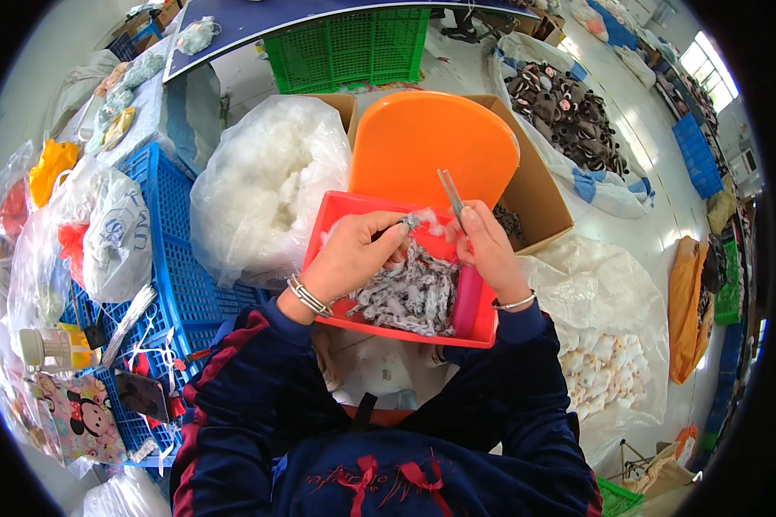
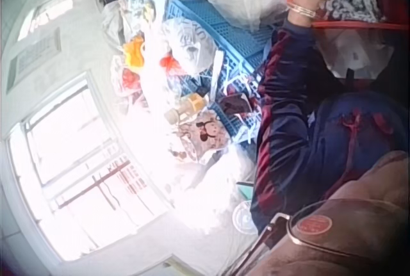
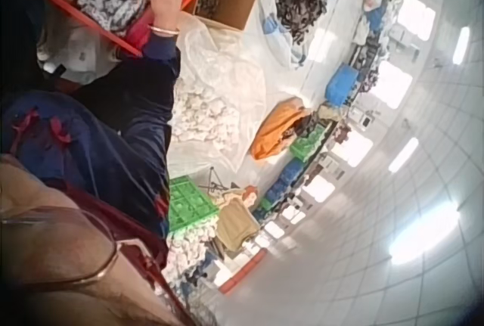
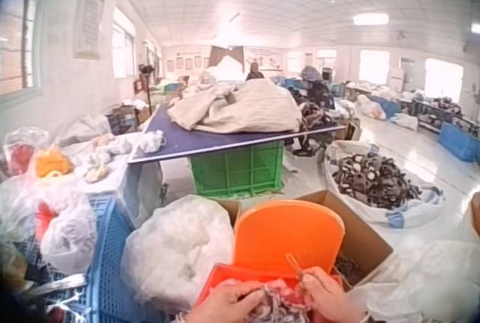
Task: The person repeatedly inserts white stuffing into a small patterned fabric item using a metal tool. They adjust the fabric and push the stuffing deeper, then place the item into a red tray. The process is repeated with additional fabric items.
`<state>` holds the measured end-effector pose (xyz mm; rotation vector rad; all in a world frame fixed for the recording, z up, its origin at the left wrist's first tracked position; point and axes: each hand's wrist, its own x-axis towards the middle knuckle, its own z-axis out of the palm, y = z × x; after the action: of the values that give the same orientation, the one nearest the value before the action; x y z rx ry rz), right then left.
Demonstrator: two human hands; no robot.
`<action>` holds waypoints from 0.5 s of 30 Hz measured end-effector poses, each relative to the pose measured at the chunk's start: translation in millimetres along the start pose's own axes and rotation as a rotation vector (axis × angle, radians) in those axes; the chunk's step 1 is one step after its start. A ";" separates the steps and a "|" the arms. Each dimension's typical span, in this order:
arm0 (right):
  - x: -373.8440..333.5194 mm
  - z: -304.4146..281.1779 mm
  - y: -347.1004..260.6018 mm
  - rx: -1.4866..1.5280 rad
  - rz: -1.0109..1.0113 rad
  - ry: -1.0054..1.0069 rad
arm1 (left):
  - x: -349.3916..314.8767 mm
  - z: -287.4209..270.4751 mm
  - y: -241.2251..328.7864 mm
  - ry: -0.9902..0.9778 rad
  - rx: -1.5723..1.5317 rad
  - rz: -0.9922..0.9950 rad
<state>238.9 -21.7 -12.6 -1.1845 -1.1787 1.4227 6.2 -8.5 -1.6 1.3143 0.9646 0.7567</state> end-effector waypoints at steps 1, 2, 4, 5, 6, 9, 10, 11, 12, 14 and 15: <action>0.1 -9.3 0.7 -0.021 0.027 -0.023 | -0.3 -1.8 1.7 0.003 -0.030 -0.022; 0.5 -13.8 3.4 -0.132 -0.011 -0.026 | 0.2 -5.4 1.9 0.020 -0.052 -0.031; 0.5 -15.9 7.6 -0.353 -0.090 -0.032 | 2.5 -13.0 2.8 0.054 -0.097 -0.048; -2.0 -16.0 7.3 -0.349 -0.093 -0.047 | 2.3 -13.4 4.6 0.082 -0.165 -0.029; -6.9 -13.0 1.0 -0.347 -0.094 -0.061 | 2.2 -13.2 7.2 0.114 -0.165 -0.020; -14.3 -7.3 -1.0 -0.397 -0.178 -0.087 | 2.5 -13.1 10.0 0.166 -0.159 -0.011; -14.7 -5.7 -0.8 -0.423 -0.219 -0.092 | 2.6 -12.9 9.1 0.154 -0.153 -0.022; -14.0 -3.4 -1.6 -0.457 -0.267 -0.077 | 2.6 -12.7 8.2 0.143 -0.146 -0.032; -14.0 -0.7 -3.6 -0.468 -0.299 -0.066 | 2.0 -12.7 7.4 0.125 -0.127 -0.028; -13.6 3.0 -7.8 -0.489 -0.362 -0.045 | 0.5 -13.0 6.1 0.089 -0.088 -0.021; -13.3 2.4 -7.5 -0.494 -0.386 -0.029 | -0.5 -11.9 7.3 0.082 -0.076 -0.024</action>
<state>238.6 -34.2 -3.3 -1.1748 -1.7365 0.8848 -4.1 -2.8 5.8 1.2114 1.0063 0.8262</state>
